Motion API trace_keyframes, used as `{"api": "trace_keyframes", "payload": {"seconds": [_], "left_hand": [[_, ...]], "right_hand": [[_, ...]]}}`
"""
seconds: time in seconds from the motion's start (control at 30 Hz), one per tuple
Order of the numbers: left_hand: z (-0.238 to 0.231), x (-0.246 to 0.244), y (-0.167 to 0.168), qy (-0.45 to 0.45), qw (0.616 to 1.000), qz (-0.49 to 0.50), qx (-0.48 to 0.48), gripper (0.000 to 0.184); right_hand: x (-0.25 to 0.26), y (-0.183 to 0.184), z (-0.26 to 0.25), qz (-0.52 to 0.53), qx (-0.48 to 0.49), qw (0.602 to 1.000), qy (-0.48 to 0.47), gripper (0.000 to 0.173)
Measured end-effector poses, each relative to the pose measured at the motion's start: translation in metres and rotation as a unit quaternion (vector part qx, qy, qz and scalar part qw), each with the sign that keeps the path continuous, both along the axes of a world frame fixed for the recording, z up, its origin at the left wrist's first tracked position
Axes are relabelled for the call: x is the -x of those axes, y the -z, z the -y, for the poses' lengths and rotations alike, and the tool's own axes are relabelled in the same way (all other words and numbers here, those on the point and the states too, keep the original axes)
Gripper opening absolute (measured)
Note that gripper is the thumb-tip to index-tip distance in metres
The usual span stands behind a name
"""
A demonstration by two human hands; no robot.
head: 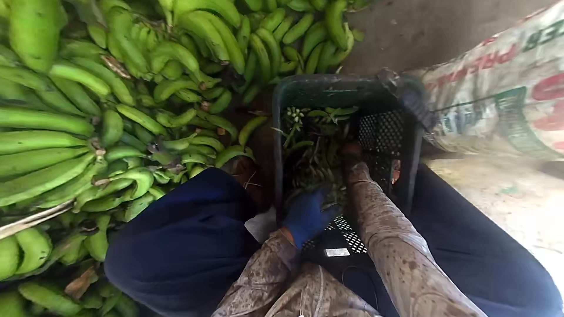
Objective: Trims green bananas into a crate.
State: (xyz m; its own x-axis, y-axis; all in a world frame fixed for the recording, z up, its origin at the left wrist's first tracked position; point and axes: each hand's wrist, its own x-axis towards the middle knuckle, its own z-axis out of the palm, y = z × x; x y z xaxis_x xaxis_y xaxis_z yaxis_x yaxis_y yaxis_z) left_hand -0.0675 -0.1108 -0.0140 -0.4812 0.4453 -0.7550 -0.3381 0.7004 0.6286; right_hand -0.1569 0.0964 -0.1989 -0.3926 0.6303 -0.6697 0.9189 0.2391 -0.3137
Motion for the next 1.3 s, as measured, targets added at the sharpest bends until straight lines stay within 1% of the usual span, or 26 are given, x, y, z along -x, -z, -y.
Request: {"api": "trace_keyframes", "payload": {"seconds": [0.07, 0.13, 0.17, 0.23, 0.3, 0.33, 0.4, 0.43, 0.47, 0.5, 0.53, 0.57, 0.6, 0.63, 0.67, 0.7, 0.73, 0.8, 0.83, 0.9, 0.97, 1.03, 1.13, 1.23, 1.3], "left_hand": [[0.002, 0.002, 0.002, -0.020, 1.000, 0.011, -0.009, 0.071], [0.004, 0.000, 0.000, -0.065, 0.998, 0.019, -0.020, 0.069], [0.005, 0.000, -0.002, -0.096, 0.995, 0.014, -0.027, 0.069], [0.004, -0.005, 0.000, -0.175, 0.983, -0.018, -0.046, 0.071], [0.005, -0.011, 0.007, -0.269, 0.959, -0.038, -0.087, 0.070], [0.006, -0.012, 0.010, -0.316, 0.941, -0.044, -0.111, 0.065], [0.013, -0.007, 0.008, -0.376, 0.916, -0.043, -0.135, 0.056], [0.020, -0.003, 0.001, -0.389, 0.908, -0.027, -0.152, 0.055], [0.027, -0.004, -0.002, -0.413, 0.894, 0.007, -0.175, 0.056], [0.029, -0.005, -0.002, -0.445, 0.873, 0.043, -0.194, 0.059], [0.027, -0.004, 0.003, -0.474, 0.852, 0.056, -0.215, 0.059], [0.027, -0.004, 0.004, -0.470, 0.845, 0.044, -0.251, 0.054], [0.030, -0.006, 0.008, -0.444, 0.847, 0.017, -0.292, 0.051], [0.029, -0.009, 0.007, -0.439, 0.841, 0.006, -0.317, 0.050], [0.027, -0.012, 0.001, -0.445, 0.831, 0.019, -0.333, 0.046], [0.027, -0.014, -0.002, -0.454, 0.815, 0.056, -0.355, 0.043], [0.026, -0.013, -0.004, -0.463, 0.791, 0.103, -0.386, 0.043], [0.029, -0.012, -0.006, -0.475, 0.741, 0.160, -0.446, 0.053], [0.031, -0.010, -0.006, -0.469, 0.725, 0.158, -0.479, 0.060], [0.034, -0.009, -0.009, -0.461, 0.709, 0.130, -0.518, 0.070], [0.035, -0.013, -0.018, -0.470, 0.703, 0.105, -0.524, 0.074], [0.034, -0.016, -0.027, -0.484, 0.687, 0.095, -0.534, 0.076], [0.035, -0.017, -0.028, -0.489, 0.665, 0.075, -0.560, 0.079], [0.032, -0.020, -0.028, -0.482, 0.663, 0.066, -0.569, 0.080], [0.026, -0.030, -0.025, -0.481, 0.668, 0.080, -0.562, 0.078]], "right_hand": [[-0.003, -0.006, 0.004, -0.010, -0.016, 1.000, -0.009, 0.067], [-0.021, -0.030, 0.013, -0.011, -0.007, 0.999, -0.045, 0.062], [-0.028, -0.042, 0.018, -0.037, -0.004, 0.998, -0.059, 0.062], [-0.044, -0.062, 0.025, -0.135, 0.006, 0.988, -0.073, 0.057], [-0.056, -0.082, 0.029, -0.223, 0.030, 0.969, -0.106, 0.056], [-0.058, -0.096, 0.030, -0.252, 0.034, 0.958, -0.132, 0.057], [-0.063, -0.133, 0.039, -0.312, 0.028, 0.927, -0.207, 0.055], [-0.071, -0.155, 0.045, -0.337, 0.016, 0.905, -0.261, 0.054], [-0.085, -0.176, 0.052, -0.361, 0.002, 0.876, -0.320, 0.050], [-0.100, -0.194, 0.058, -0.390, -0.014, 0.837, -0.382, 0.048], [-0.112, -0.208, 0.062, -0.413, -0.032, 0.797, -0.439, 0.045], [-0.124, -0.221, 0.065, -0.420, -0.045, 0.765, -0.487, 0.046], [-0.139, -0.232, 0.067, -0.412, -0.055, 0.747, -0.519, 0.050], [-0.155, -0.239, 0.071, -0.402, -0.060, 0.742, -0.534, 0.055], [-0.171, -0.244, 0.074, -0.389, -0.050, 0.754, -0.528, 0.059], [-0.187, -0.247, 0.078, -0.376, -0.028, 0.781, -0.499, 0.060], [-0.201, -0.250, 0.082, -0.373, 0.005, 0.810, -0.452, 0.059], [-0.229, -0.246, 0.090, -0.367, 0.093, 0.860, -0.343, 0.052], [-0.240, -0.239, 0.094, -0.366, 0.134, 0.871, -0.301, 0.045], [-0.258, -0.227, 0.101, -0.363, 0.187, 0.878, -0.251, 0.038], [-0.267, -0.223, 0.107, -0.355, 0.193, 0.878, -0.256, 0.042], [-0.270, -0.224, 0.112, -0.339, 0.174, 0.881, -0.280, 0.044], [-0.272, -0.223, 0.115, -0.330, 0.143, 0.883, -0.302, 0.047], [-0.266, -0.216, 0.116, -0.345, 0.105, 0.870, -0.335, 0.047], [-0.258, -0.213, 0.115, -0.331, 0.061, 0.873, -0.353, 0.048]]}}
